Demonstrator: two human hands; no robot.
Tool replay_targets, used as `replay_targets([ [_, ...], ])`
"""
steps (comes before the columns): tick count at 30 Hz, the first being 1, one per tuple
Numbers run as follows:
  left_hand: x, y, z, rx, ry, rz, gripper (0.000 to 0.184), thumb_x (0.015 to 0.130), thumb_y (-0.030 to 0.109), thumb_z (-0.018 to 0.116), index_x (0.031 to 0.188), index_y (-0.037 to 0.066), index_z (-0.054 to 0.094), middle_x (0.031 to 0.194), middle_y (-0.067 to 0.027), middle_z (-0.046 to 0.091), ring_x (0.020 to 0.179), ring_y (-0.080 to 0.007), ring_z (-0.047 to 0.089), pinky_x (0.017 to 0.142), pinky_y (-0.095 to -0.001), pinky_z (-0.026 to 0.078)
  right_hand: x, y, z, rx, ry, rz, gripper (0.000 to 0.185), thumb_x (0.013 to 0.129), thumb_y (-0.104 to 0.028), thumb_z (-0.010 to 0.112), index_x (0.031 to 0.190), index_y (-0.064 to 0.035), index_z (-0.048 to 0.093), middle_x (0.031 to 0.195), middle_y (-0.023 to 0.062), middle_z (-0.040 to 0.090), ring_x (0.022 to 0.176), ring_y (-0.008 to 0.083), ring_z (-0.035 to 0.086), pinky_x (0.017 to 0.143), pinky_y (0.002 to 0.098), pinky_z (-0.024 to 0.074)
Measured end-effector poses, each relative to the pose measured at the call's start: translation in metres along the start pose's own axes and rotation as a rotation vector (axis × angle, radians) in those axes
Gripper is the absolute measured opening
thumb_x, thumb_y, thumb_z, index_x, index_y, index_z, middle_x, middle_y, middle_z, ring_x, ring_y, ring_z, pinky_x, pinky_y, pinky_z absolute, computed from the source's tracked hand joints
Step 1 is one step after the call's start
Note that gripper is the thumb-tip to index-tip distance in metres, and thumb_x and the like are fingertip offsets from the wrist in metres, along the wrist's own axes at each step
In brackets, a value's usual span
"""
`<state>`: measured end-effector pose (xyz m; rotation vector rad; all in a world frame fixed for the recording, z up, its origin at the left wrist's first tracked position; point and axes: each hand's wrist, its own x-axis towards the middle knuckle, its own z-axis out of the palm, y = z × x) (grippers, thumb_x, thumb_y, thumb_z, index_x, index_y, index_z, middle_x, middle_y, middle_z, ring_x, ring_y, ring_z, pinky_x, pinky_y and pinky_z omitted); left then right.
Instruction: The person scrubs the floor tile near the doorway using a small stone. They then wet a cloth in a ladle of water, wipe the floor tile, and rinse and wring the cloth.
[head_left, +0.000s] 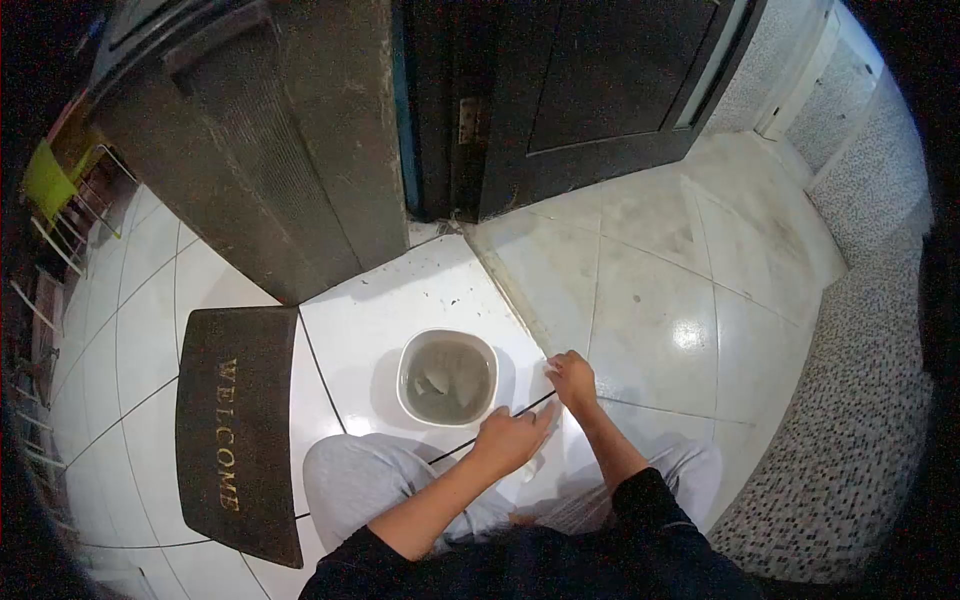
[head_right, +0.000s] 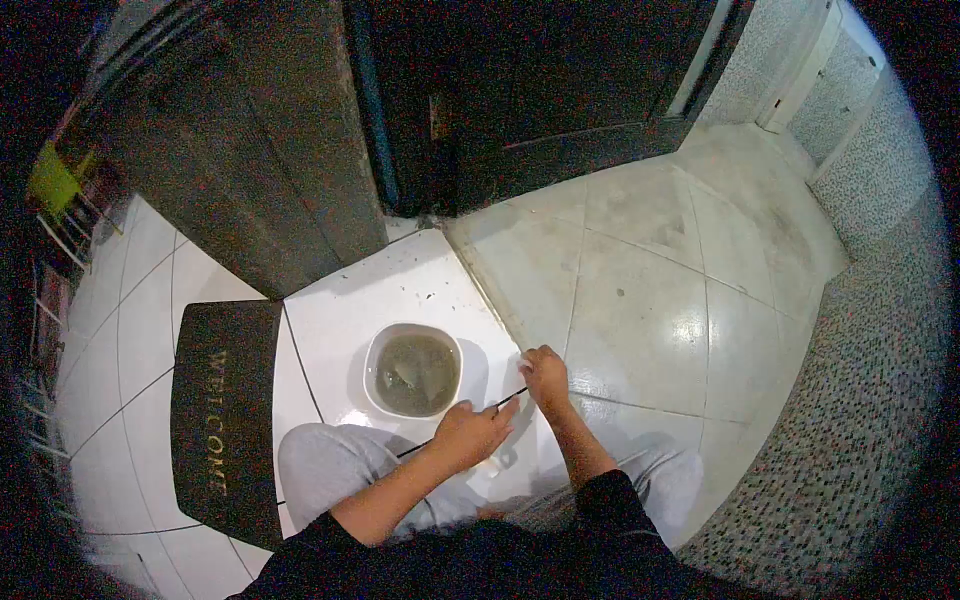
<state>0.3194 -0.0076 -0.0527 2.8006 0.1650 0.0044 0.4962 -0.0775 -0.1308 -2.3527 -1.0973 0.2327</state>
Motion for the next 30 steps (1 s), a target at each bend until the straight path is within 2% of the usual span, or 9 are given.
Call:
replay_targets([
  [2, 0.001, 0.003, -0.009, 0.020, -0.157, 0.020, 0.048, 0.084, 0.033, 0.049, 0.125, 0.009, 0.042, 0.065, -0.0086, 0.061, 0.056, -0.0255, 0.059, 0.050, -0.0402, 0.045, 0.013, -0.003, 0.006, 0.023, 0.001, -0.006, 0.015, 0.067, -0.011, 0.065, 0.081, -0.0057, 0.062, 0.079, 0.0154, 0.054, 0.077, 0.0339, 0.055, 0.068, 0.0410, 0.0458],
  [6, -0.006, -0.001, 0.028, -0.022, -0.302, 0.022, 0.045, 0.084, 0.030, 0.049, 0.120, 0.004, 0.047, 0.061, -0.0097, 0.060, 0.053, -0.0278, 0.059, 0.047, -0.0435, 0.045, 0.059, -0.015, 0.023, 0.011, 0.094, -0.069, 0.012, 0.068, -0.011, 0.065, 0.078, -0.0051, 0.063, 0.079, 0.0156, 0.054, 0.076, 0.0345, 0.055, 0.067, 0.0409, 0.0461],
  [10, -0.005, 0.004, 0.022, -0.068, -0.367, 0.019, 0.043, 0.084, 0.030, 0.050, 0.117, 0.003, 0.049, 0.065, -0.0098, 0.061, 0.055, -0.0276, 0.059, 0.050, -0.0429, 0.044, 0.074, -0.010, 0.023, -0.016, -0.002, -0.093, 0.011, 0.069, -0.008, 0.064, 0.080, -0.0064, 0.063, 0.079, 0.0158, 0.055, 0.074, 0.0346, 0.056, 0.065, 0.0416, 0.0466],
  [12, -0.005, 0.005, 0.026, -0.160, -0.106, 0.181, 0.036, 0.078, 0.016, 0.052, 0.109, -0.001, 0.052, 0.062, -0.0100, 0.060, 0.054, -0.0275, 0.059, 0.052, -0.0418, 0.044, 0.052, 0.000, 0.015, 0.010, -0.006, -0.101, 0.012, 0.068, -0.009, 0.064, 0.080, -0.0068, 0.064, 0.079, 0.0159, 0.055, 0.075, 0.0342, 0.057, 0.066, 0.0415, 0.0466],
  [15, -0.002, 0.010, 0.029, -0.174, -0.144, 0.199, 0.036, 0.084, 0.028, 0.048, 0.113, 0.006, 0.053, 0.073, -0.0087, 0.061, 0.062, -0.0255, 0.059, 0.058, -0.0405, 0.042, 0.032, 0.012, 0.005, 0.000, -0.068, -0.135, 0.014, 0.067, -0.011, 0.066, 0.080, -0.0073, 0.064, 0.077, 0.0162, 0.055, 0.074, 0.0334, 0.057, 0.066, 0.0407, 0.0468],
  [17, -0.002, 0.014, 0.041, -0.188, -0.103, 0.228, 0.035, 0.084, 0.027, 0.048, 0.111, 0.006, 0.053, 0.072, -0.0083, 0.061, 0.062, -0.0254, 0.059, 0.058, -0.0400, 0.041, 0.035, 0.005, 0.009, -0.033, -0.063, -0.056, 0.014, 0.067, -0.010, 0.066, 0.080, -0.0071, 0.065, 0.077, 0.0165, 0.055, 0.074, 0.0335, 0.057, 0.066, 0.0403, 0.0470],
  [19, -0.003, 0.015, 0.042, -0.194, -0.067, 0.263, 0.033, 0.084, 0.027, 0.049, 0.109, 0.006, 0.054, 0.071, -0.0079, 0.060, 0.062, -0.0254, 0.059, 0.058, -0.0396, 0.041, 0.056, -0.004, 0.016, -0.020, -0.050, -0.121, 0.014, 0.068, -0.011, 0.066, 0.081, -0.0069, 0.065, 0.076, 0.0165, 0.055, 0.075, 0.0334, 0.057, 0.068, 0.0400, 0.0473],
  [22, 0.000, 0.014, 0.035, -0.175, -0.261, 0.230, 0.030, 0.084, 0.026, 0.049, 0.106, 0.006, 0.055, 0.072, -0.0074, 0.060, 0.062, -0.0254, 0.059, 0.058, -0.0395, 0.041, 0.074, -0.010, 0.026, 0.043, 0.087, -0.049, 0.013, 0.068, -0.012, 0.066, 0.079, -0.0067, 0.065, 0.074, 0.0157, 0.055, 0.074, 0.0330, 0.057, 0.066, 0.0403, 0.0468],
  [30, 0.000, 0.007, 0.033, -0.225, -0.088, 0.207, 0.028, 0.084, 0.025, 0.050, 0.102, 0.005, 0.055, 0.068, -0.0089, 0.059, 0.061, -0.0269, 0.059, 0.058, -0.0405, 0.043, 0.034, 0.006, 0.003, -0.058, -0.100, -0.003, 0.014, 0.068, -0.017, 0.065, 0.076, -0.0051, 0.065, 0.076, 0.0165, 0.059, 0.071, 0.0333, 0.058, 0.064, 0.0376, 0.0474],
])
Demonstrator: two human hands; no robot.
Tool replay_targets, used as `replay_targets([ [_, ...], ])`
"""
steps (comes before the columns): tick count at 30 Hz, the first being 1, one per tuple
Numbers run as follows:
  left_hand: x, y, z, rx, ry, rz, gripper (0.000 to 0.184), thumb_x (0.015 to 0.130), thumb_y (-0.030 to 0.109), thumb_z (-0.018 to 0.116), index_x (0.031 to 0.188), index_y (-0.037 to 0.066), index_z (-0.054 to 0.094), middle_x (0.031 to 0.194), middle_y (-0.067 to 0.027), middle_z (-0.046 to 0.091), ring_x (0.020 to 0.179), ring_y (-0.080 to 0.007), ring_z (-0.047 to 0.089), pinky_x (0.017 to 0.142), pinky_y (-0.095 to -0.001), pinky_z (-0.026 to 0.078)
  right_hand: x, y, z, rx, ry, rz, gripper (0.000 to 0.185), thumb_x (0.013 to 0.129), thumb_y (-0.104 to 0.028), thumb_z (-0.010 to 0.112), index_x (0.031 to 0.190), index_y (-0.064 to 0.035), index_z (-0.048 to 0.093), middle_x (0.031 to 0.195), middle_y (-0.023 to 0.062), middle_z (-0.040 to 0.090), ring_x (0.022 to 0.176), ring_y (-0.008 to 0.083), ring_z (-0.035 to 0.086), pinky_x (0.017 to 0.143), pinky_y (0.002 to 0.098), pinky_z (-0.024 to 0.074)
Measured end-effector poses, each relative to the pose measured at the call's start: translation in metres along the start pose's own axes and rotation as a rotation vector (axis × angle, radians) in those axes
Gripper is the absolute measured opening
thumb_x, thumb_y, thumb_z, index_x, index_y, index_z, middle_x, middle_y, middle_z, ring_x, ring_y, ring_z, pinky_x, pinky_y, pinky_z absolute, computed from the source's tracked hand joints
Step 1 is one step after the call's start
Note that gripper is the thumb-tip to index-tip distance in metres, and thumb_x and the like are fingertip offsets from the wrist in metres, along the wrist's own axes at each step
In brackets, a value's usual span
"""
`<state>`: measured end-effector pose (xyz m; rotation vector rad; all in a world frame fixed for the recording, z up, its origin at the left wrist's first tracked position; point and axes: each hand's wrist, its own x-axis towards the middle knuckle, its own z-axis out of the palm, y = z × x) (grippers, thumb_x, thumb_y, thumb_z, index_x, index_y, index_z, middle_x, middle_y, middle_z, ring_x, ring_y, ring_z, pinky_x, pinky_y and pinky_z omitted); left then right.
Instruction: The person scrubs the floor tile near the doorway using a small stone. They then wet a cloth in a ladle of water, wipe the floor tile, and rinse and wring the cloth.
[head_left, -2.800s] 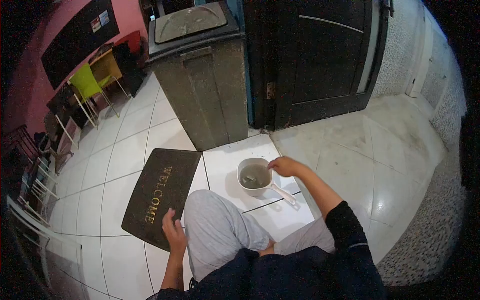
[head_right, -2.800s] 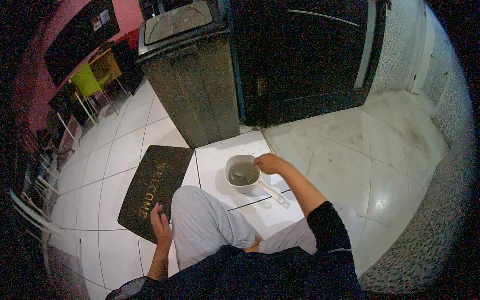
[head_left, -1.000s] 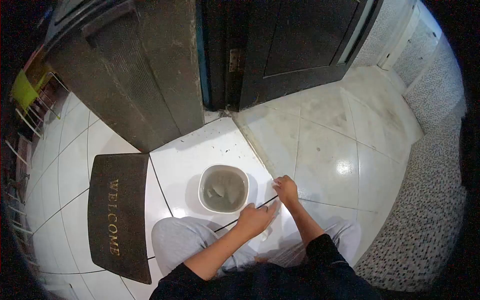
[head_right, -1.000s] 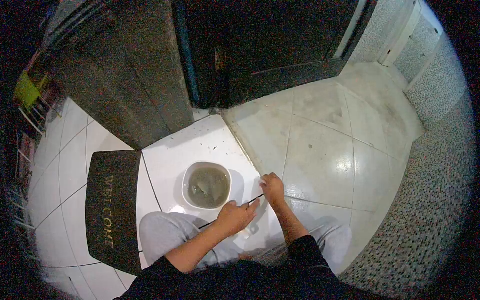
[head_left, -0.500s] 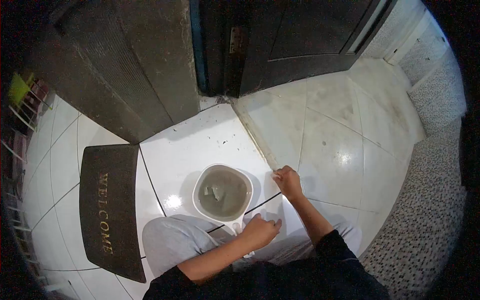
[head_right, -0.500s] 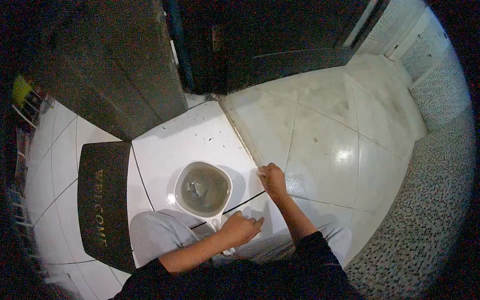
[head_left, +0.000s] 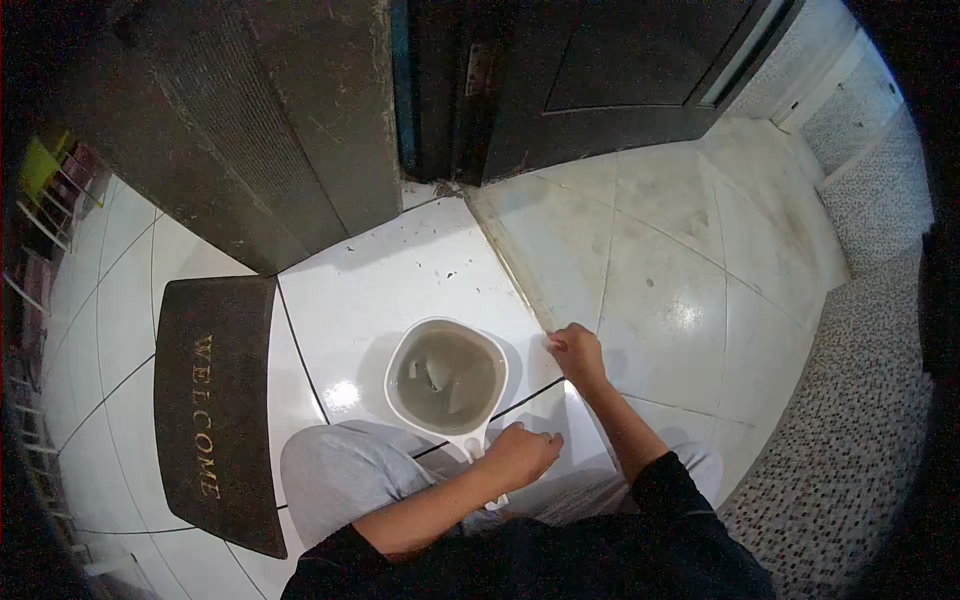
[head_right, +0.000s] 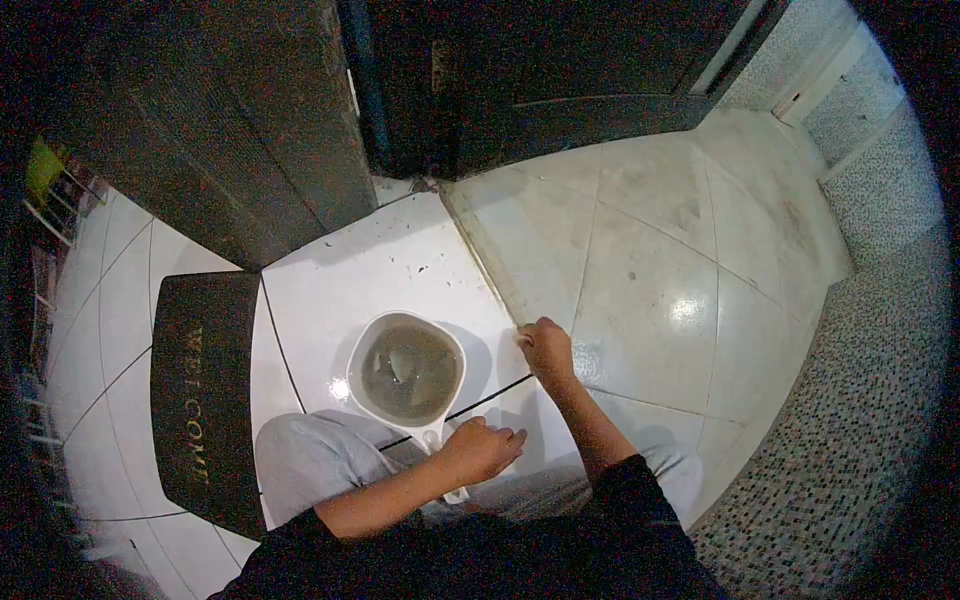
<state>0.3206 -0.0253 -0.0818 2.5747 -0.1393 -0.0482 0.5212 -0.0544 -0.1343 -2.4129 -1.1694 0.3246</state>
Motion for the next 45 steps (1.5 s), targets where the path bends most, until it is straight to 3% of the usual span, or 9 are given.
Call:
replay_targets([
  [6, 0.002, 0.000, 0.000, 0.027, -0.091, -0.031, 0.028, 0.084, 0.025, 0.049, 0.100, 0.004, 0.057, 0.069, -0.0094, 0.060, 0.059, -0.0286, 0.059, 0.057, -0.0416, 0.045, 0.044, -0.004, 0.020, 0.084, 0.114, -0.027, 0.015, 0.068, -0.016, 0.065, 0.082, -0.0114, 0.067, 0.078, 0.0162, 0.056, 0.072, 0.0325, 0.057, 0.066, 0.0410, 0.0460],
  [12, 0.000, -0.001, -0.005, -0.030, -0.044, -0.021, 0.027, 0.084, 0.026, 0.050, 0.098, 0.004, 0.058, 0.068, -0.0094, 0.060, 0.058, -0.0285, 0.059, 0.057, -0.0415, 0.045, -0.003, 0.008, 0.002, 0.067, 0.024, -0.005, 0.019, 0.067, -0.018, 0.068, 0.084, -0.0098, 0.068, 0.076, 0.0137, 0.061, 0.073, 0.0310, 0.060, 0.066, 0.0352, 0.0481],
  [18, 0.002, -0.002, 0.002, 0.005, -0.053, 0.023, 0.027, 0.082, 0.025, 0.051, 0.098, 0.004, 0.057, 0.067, -0.0097, 0.060, 0.057, -0.0294, 0.058, 0.055, -0.0419, 0.045, 0.039, -0.004, 0.011, 0.121, 0.051, 0.064, 0.014, 0.069, -0.015, 0.065, 0.082, -0.0112, 0.067, 0.078, 0.0160, 0.058, 0.075, 0.0330, 0.059, 0.065, 0.0377, 0.0476],
  [28, 0.002, 0.000, 0.001, -0.047, -0.043, 0.019, 0.025, 0.082, 0.024, 0.052, 0.095, 0.004, 0.057, 0.066, -0.0095, 0.059, 0.056, -0.0297, 0.058, 0.055, -0.0412, 0.046, 0.009, 0.005, 0.000, 0.092, -0.064, 0.049, 0.017, 0.068, -0.018, 0.065, 0.083, -0.0100, 0.066, 0.080, 0.0162, 0.060, 0.075, 0.0324, 0.059, 0.066, 0.0379, 0.0482],
  [31, 0.004, -0.001, 0.001, 0.011, -0.070, 0.032, 0.026, 0.082, 0.025, 0.052, 0.096, 0.004, 0.057, 0.068, -0.0091, 0.060, 0.056, -0.0294, 0.058, 0.055, -0.0411, 0.046, 0.040, 0.001, 0.016, 0.103, 0.091, -0.030, 0.019, 0.068, -0.020, 0.065, 0.084, -0.0107, 0.067, 0.081, 0.0157, 0.061, 0.074, 0.0328, 0.060, 0.066, 0.0383, 0.0481],
  [34, 0.002, 0.000, 0.000, 0.009, -0.072, -0.012, 0.025, 0.082, 0.025, 0.051, 0.096, 0.004, 0.057, 0.068, -0.0088, 0.060, 0.057, -0.0294, 0.058, 0.056, -0.0409, 0.046, 0.041, -0.004, 0.011, 0.155, 0.024, 0.086, 0.021, 0.069, -0.023, 0.065, 0.086, -0.0099, 0.066, 0.082, 0.0160, 0.062, 0.076, 0.0315, 0.061, 0.069, 0.0368, 0.0491],
  [37, 0.000, -0.001, -0.003, -0.046, -0.026, 0.001, 0.025, 0.082, 0.025, 0.051, 0.096, 0.005, 0.057, 0.068, -0.0091, 0.060, 0.057, -0.0298, 0.058, 0.056, -0.0410, 0.045, 0.008, 0.006, 0.001, 0.158, -0.022, -0.009, 0.022, 0.071, -0.024, 0.065, 0.086, -0.0092, 0.066, 0.081, 0.0153, 0.063, 0.076, 0.0302, 0.061, 0.070, 0.0360, 0.0494],
  [39, 0.001, 0.002, -0.007, -0.123, 0.012, 0.005, 0.015, 0.078, 0.015, 0.050, 0.083, 0.001, 0.054, 0.065, -0.0126, 0.058, 0.061, -0.0318, 0.059, 0.056, -0.0439, 0.044, -0.002, 0.002, -0.003, 0.235, -0.014, 0.057, 0.020, 0.072, -0.024, 0.065, 0.085, -0.0086, 0.066, 0.079, 0.0148, 0.063, 0.076, 0.0292, 0.061, 0.069, 0.0356, 0.0494],
  [45, 0.003, -0.001, -0.001, -0.035, -0.116, -0.009, 0.025, 0.083, 0.024, 0.050, 0.098, 0.004, 0.056, 0.068, -0.0099, 0.059, 0.058, -0.0294, 0.058, 0.057, -0.0412, 0.045, 0.046, -0.014, 0.020, 0.189, 0.074, 0.062, 0.020, 0.073, -0.023, 0.063, 0.086, -0.0092, 0.066, 0.082, 0.0151, 0.062, 0.077, 0.0309, 0.061, 0.069, 0.0357, 0.0491],
])
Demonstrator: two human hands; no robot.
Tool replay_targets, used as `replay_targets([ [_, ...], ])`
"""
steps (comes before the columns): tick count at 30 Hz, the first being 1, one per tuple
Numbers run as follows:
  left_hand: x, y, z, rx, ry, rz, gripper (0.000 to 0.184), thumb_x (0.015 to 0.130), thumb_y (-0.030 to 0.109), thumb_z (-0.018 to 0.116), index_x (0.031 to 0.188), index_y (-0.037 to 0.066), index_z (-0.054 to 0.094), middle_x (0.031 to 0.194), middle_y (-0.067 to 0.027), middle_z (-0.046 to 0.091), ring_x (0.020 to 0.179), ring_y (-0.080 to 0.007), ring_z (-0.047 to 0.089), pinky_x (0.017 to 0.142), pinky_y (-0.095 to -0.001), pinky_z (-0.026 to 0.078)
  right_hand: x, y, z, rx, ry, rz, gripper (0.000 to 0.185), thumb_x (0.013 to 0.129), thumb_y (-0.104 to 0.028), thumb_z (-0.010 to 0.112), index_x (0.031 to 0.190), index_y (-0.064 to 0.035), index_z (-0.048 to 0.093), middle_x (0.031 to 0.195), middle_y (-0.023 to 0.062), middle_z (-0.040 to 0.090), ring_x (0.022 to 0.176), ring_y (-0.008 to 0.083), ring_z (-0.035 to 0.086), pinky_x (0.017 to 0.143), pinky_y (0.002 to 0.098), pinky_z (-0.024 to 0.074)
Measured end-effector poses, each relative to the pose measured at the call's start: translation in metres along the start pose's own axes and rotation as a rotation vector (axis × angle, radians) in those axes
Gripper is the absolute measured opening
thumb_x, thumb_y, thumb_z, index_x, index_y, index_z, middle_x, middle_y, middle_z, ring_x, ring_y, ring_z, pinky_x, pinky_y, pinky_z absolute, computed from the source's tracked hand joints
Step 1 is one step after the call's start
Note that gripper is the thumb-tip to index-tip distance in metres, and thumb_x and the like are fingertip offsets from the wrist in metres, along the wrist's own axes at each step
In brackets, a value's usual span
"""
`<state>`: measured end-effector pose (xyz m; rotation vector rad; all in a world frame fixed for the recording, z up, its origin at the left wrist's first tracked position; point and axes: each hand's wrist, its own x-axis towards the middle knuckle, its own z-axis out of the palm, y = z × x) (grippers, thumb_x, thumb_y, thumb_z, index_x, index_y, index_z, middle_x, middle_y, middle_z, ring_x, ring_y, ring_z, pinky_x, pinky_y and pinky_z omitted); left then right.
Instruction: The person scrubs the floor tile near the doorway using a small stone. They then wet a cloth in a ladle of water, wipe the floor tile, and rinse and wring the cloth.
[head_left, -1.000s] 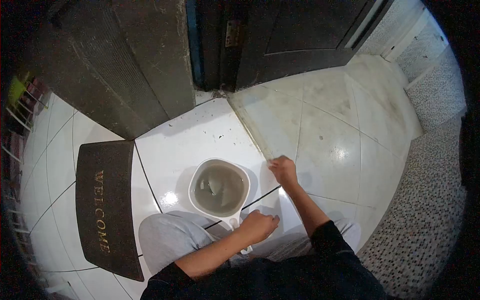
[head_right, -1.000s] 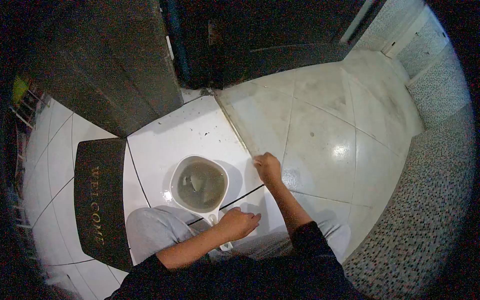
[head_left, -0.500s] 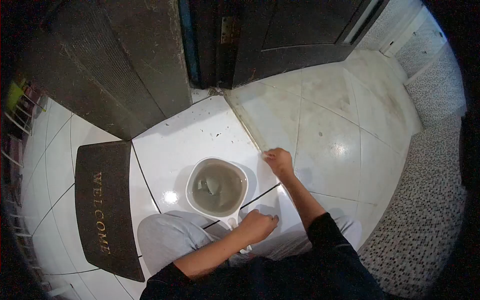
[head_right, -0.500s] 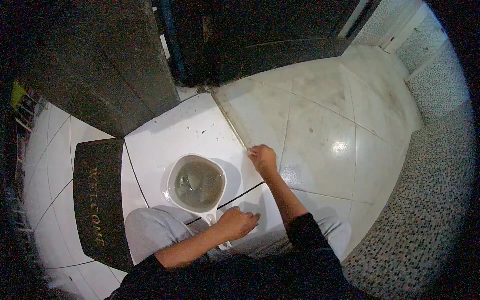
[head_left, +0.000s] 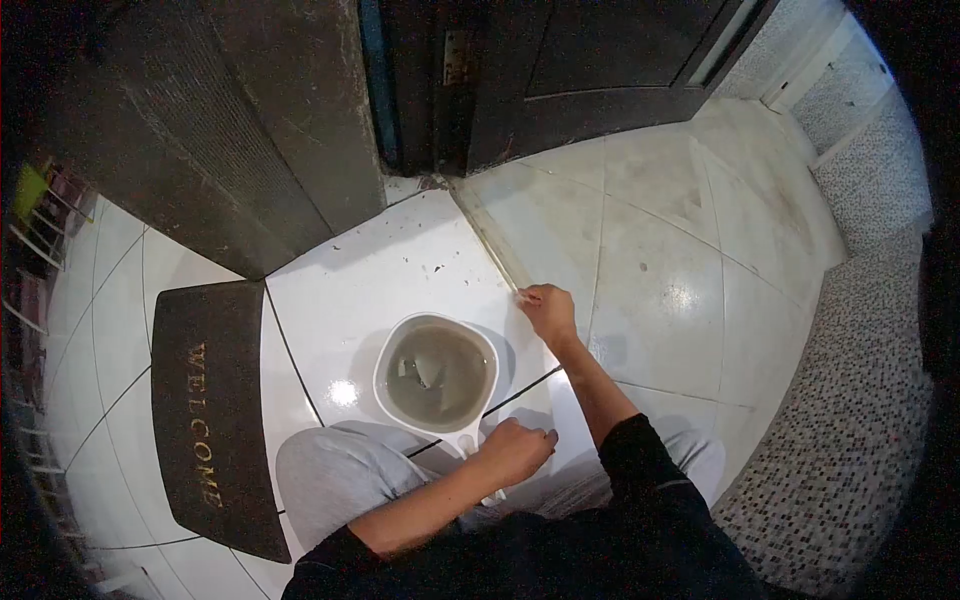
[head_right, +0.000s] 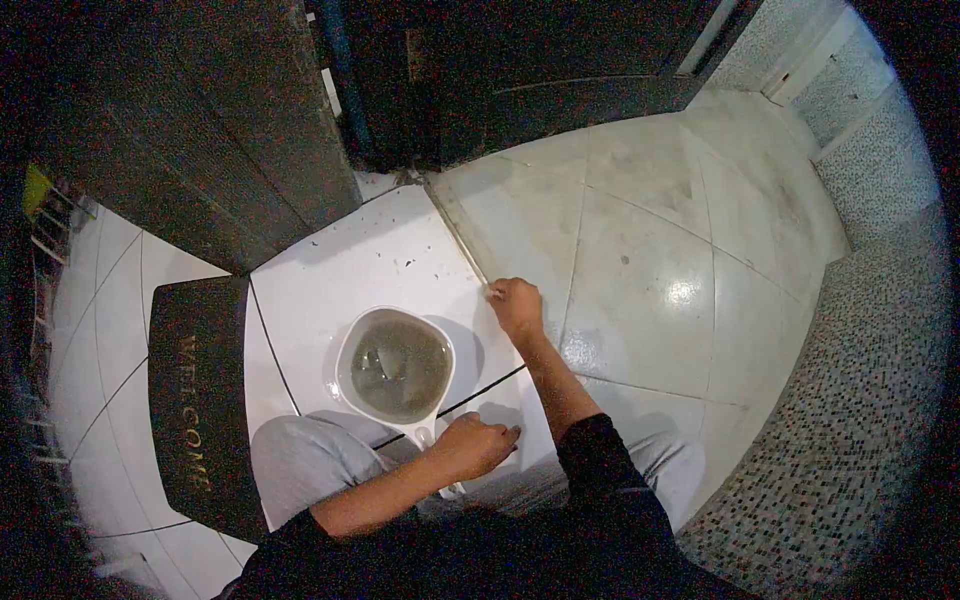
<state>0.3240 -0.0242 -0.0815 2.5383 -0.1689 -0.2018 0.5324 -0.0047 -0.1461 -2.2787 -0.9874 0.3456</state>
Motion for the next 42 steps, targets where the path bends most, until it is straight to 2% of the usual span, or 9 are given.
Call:
replay_targets([
  [7, -0.002, -0.003, 0.006, -0.018, 0.087, 0.032, 0.024, 0.082, 0.023, 0.050, 0.096, 0.005, 0.056, 0.067, -0.0094, 0.058, 0.057, -0.0296, 0.058, 0.056, -0.0414, 0.046, -0.038, 0.013, -0.025, -0.035, -0.110, 0.040, 0.019, 0.071, -0.021, 0.065, 0.086, -0.0100, 0.067, 0.084, 0.0145, 0.063, 0.079, 0.0295, 0.061, 0.070, 0.0346, 0.0490],
  [13, 0.001, 0.001, 0.003, 0.062, 0.035, 0.059, 0.022, 0.083, 0.024, 0.050, 0.093, 0.005, 0.056, 0.067, -0.0096, 0.058, 0.057, -0.0290, 0.058, 0.055, -0.0412, 0.046, -0.003, 0.010, -0.002, -0.025, 0.073, -0.093, 0.020, 0.070, -0.023, 0.066, 0.085, -0.0110, 0.067, 0.082, 0.0131, 0.063, 0.075, 0.0285, 0.061, 0.068, 0.0354, 0.0489],
  [16, -0.003, 0.000, 0.002, 0.028, 0.041, 0.009, 0.023, 0.084, 0.025, 0.049, 0.093, 0.005, 0.056, 0.068, -0.0097, 0.059, 0.056, -0.0288, 0.058, 0.054, -0.0404, 0.045, -0.001, 0.008, -0.001, -0.005, -0.006, 0.067, 0.020, 0.069, -0.023, 0.067, 0.085, -0.0099, 0.067, 0.080, 0.0125, 0.063, 0.073, 0.0285, 0.061, 0.067, 0.0352, 0.0491],
  [18, -0.002, -0.002, 0.004, 0.037, 0.058, 0.026, 0.023, 0.085, 0.024, 0.048, 0.093, 0.005, 0.056, 0.069, -0.0099, 0.059, 0.056, -0.0291, 0.058, 0.055, -0.0402, 0.046, -0.021, 0.021, -0.013, -0.023, -0.016, -0.098, 0.020, 0.069, -0.024, 0.067, 0.084, -0.0099, 0.067, 0.078, 0.0124, 0.063, 0.073, 0.0285, 0.062, 0.067, 0.0353, 0.0493],
  [23, 0.001, 0.000, 0.008, 0.035, 0.099, 0.068, 0.024, 0.084, 0.025, 0.049, 0.094, 0.005, 0.056, 0.068, -0.0098, 0.060, 0.056, -0.0285, 0.058, 0.054, -0.0396, 0.046, -0.035, 0.020, -0.017, 0.077, -0.036, 0.073, 0.018, 0.069, -0.020, 0.067, 0.084, -0.0090, 0.067, 0.076, 0.0132, 0.063, 0.072, 0.0289, 0.062, 0.066, 0.0353, 0.0491],
  [26, 0.000, 0.002, 0.005, 0.033, 0.032, 0.050, 0.024, 0.084, 0.025, 0.049, 0.095, 0.005, 0.056, 0.068, -0.0097, 0.060, 0.057, -0.0284, 0.059, 0.054, -0.0390, 0.046, -0.003, 0.000, -0.010, -0.191, -0.033, 0.062, 0.022, 0.067, -0.016, 0.070, 0.085, -0.0047, 0.066, 0.076, 0.0119, 0.065, 0.066, 0.0233, 0.061, 0.065, 0.0296, 0.0493],
  [28, -0.001, 0.000, 0.003, 0.032, 0.002, 0.027, 0.024, 0.084, 0.025, 0.049, 0.095, 0.005, 0.056, 0.068, -0.0096, 0.060, 0.058, -0.0283, 0.059, 0.055, -0.0387, 0.046, 0.009, 0.003, -0.002, 0.026, 0.052, 0.041, 0.021, 0.067, -0.016, 0.069, 0.085, -0.0046, 0.066, 0.076, 0.0115, 0.065, 0.067, 0.0228, 0.062, 0.064, 0.0294, 0.0494],
  [36, 0.000, 0.001, 0.005, -0.019, 0.064, 0.039, 0.026, 0.082, 0.025, 0.051, 0.097, 0.005, 0.056, 0.069, -0.0094, 0.060, 0.059, -0.0289, 0.058, 0.053, -0.0406, 0.043, -0.046, 0.016, -0.030, -0.013, -0.111, 0.074, 0.021, 0.070, -0.020, 0.067, 0.087, -0.0077, 0.067, 0.082, 0.0142, 0.063, 0.077, 0.0305, 0.061, 0.069, 0.0361, 0.0493],
  [42, -0.001, -0.002, 0.008, 0.005, 0.068, 0.022, 0.026, 0.082, 0.025, 0.051, 0.097, 0.005, 0.056, 0.068, -0.0099, 0.059, 0.058, -0.0285, 0.058, 0.054, -0.0407, 0.044, -0.009, 0.008, 0.003, -0.047, 0.059, -0.098, 0.020, 0.069, -0.014, 0.068, 0.087, -0.0042, 0.066, 0.081, 0.0141, 0.063, 0.073, 0.0266, 0.061, 0.065, 0.0322, 0.0492],
])
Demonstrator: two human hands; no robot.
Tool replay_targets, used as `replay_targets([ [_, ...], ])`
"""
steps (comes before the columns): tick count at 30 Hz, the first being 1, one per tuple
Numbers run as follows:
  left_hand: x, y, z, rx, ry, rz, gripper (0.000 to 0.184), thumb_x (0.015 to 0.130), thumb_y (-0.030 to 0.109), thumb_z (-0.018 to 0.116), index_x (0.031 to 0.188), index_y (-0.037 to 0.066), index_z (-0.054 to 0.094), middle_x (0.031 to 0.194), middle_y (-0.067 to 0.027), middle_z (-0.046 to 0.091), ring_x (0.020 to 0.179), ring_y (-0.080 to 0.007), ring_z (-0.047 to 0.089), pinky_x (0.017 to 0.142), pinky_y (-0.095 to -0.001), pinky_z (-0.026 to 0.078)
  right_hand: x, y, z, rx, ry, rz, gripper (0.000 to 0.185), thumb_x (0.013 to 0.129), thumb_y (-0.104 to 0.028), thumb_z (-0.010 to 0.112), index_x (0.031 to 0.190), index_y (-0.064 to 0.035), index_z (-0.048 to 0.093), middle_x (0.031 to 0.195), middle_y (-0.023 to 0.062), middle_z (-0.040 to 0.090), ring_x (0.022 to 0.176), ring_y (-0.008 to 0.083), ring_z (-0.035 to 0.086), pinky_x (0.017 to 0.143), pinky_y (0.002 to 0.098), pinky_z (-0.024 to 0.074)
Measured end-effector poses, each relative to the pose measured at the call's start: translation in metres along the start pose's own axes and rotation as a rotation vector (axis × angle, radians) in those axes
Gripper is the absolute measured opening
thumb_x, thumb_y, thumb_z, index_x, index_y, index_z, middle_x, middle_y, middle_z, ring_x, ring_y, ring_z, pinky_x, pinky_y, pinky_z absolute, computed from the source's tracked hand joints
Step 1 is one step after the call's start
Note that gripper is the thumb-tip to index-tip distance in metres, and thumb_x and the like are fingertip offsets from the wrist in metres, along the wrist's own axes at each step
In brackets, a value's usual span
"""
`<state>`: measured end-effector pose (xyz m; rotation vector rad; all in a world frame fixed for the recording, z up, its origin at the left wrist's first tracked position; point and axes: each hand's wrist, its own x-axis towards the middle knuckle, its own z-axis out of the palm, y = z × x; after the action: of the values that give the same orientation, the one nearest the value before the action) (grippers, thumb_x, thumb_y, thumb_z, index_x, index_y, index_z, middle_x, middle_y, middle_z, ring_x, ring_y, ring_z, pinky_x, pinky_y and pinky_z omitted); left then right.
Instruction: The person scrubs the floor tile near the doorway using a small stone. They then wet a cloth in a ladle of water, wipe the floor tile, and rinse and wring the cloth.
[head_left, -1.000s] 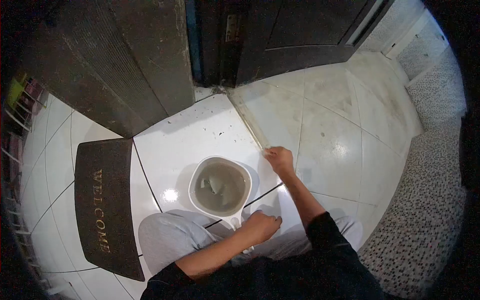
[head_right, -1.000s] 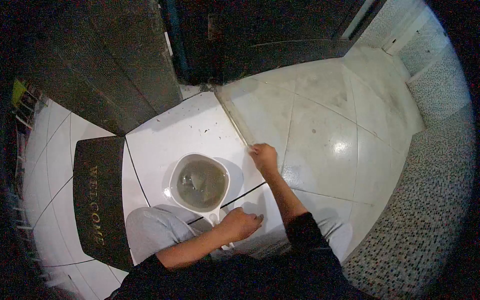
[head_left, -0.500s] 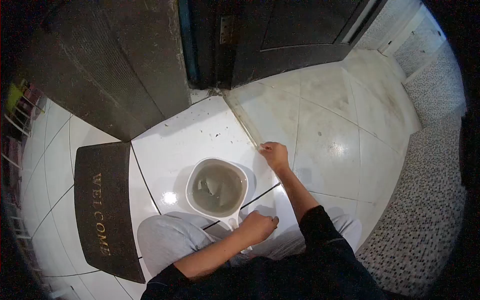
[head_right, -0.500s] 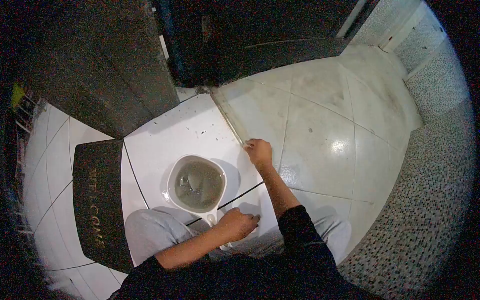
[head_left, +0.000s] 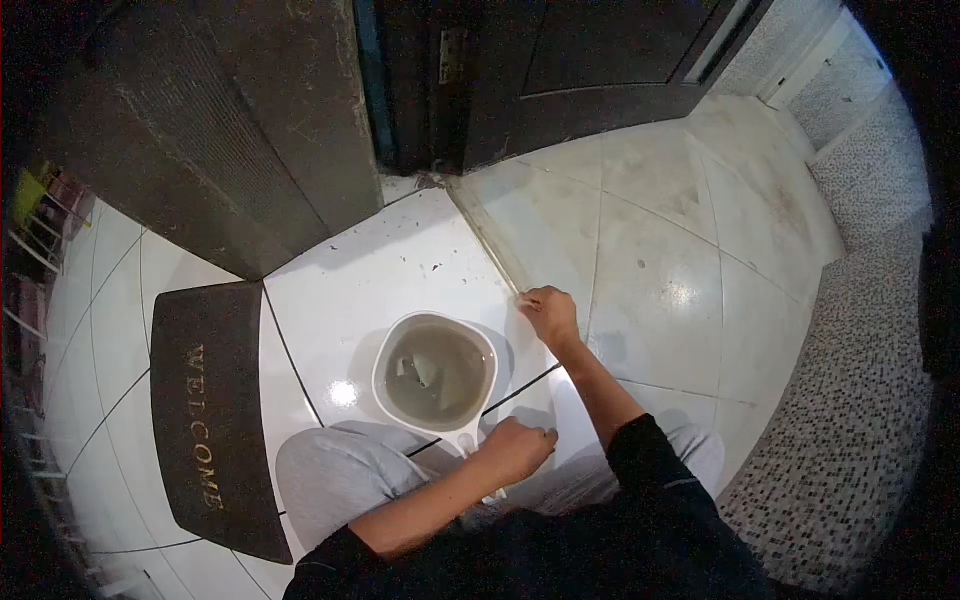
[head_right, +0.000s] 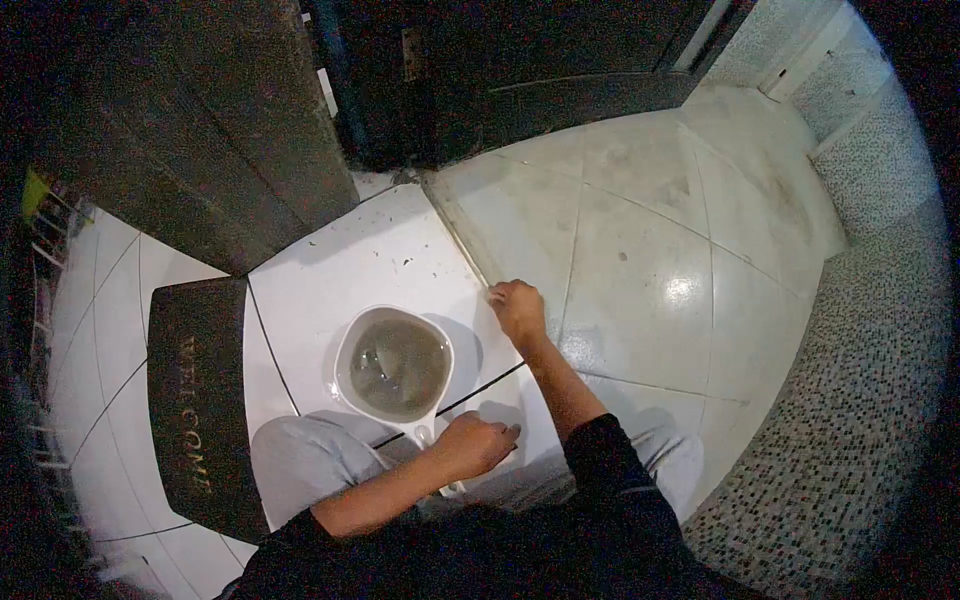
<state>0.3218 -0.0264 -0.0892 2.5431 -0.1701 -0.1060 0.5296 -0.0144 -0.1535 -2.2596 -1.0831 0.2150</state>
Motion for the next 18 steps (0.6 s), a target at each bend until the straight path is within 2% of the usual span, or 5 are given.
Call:
replay_targets([
  [3, -0.001, -0.001, -0.003, 0.003, -0.029, -0.007, 0.025, 0.083, 0.025, 0.050, 0.097, 0.005, 0.056, 0.068, -0.0103, 0.059, 0.058, -0.0293, 0.058, 0.055, -0.0409, 0.044, -0.018, 0.008, -0.014, -0.013, -0.005, -0.116, 0.020, 0.070, -0.020, 0.065, 0.085, -0.0067, 0.067, 0.083, 0.0165, 0.062, 0.076, 0.0325, 0.060, 0.069, 0.0386, 0.0479],
  [6, -0.001, 0.001, -0.001, -0.031, 0.024, 0.021, 0.025, 0.084, 0.026, 0.049, 0.096, 0.005, 0.055, 0.068, -0.0105, 0.059, 0.057, -0.0295, 0.058, 0.055, -0.0411, 0.044, -0.050, 0.007, -0.034, -0.105, -0.199, 0.039, 0.019, 0.071, -0.019, 0.064, 0.085, -0.0072, 0.067, 0.079, 0.0164, 0.061, 0.075, 0.0334, 0.059, 0.068, 0.0400, 0.0473],
  [10, 0.001, 0.004, 0.002, 0.026, -0.044, 0.043, 0.024, 0.084, 0.026, 0.048, 0.094, 0.005, 0.055, 0.068, -0.0100, 0.059, 0.056, -0.0294, 0.057, 0.055, -0.0413, 0.044, -0.047, 0.009, -0.029, -0.144, -0.150, -0.025, 0.016, 0.071, -0.016, 0.064, 0.084, -0.0076, 0.067, 0.079, 0.0160, 0.061, 0.075, 0.0327, 0.058, 0.068, 0.0396, 0.0472],
  [12, 0.000, 0.004, -0.001, 0.041, -0.041, 0.032, 0.023, 0.084, 0.026, 0.048, 0.093, 0.006, 0.055, 0.067, -0.0093, 0.059, 0.055, -0.0292, 0.057, 0.054, -0.0415, 0.044, -0.039, 0.006, -0.021, -0.023, 0.079, -0.065, 0.013, 0.069, -0.011, 0.067, 0.079, -0.0046, 0.065, 0.074, 0.0139, 0.060, 0.069, 0.0290, 0.059, 0.061, 0.0349, 0.0471],
  [18, -0.001, 0.005, -0.011, -0.015, -0.005, 0.012, 0.014, 0.078, 0.015, 0.050, 0.084, 0.003, 0.054, 0.066, -0.0114, 0.059, 0.062, -0.0298, 0.060, 0.056, -0.0422, 0.045, -0.066, 0.009, -0.035, -0.086, -0.042, -0.005, 0.011, 0.071, -0.013, 0.064, 0.079, -0.0055, 0.066, 0.073, 0.0146, 0.060, 0.067, 0.0308, 0.058, 0.062, 0.0368, 0.0467],
])
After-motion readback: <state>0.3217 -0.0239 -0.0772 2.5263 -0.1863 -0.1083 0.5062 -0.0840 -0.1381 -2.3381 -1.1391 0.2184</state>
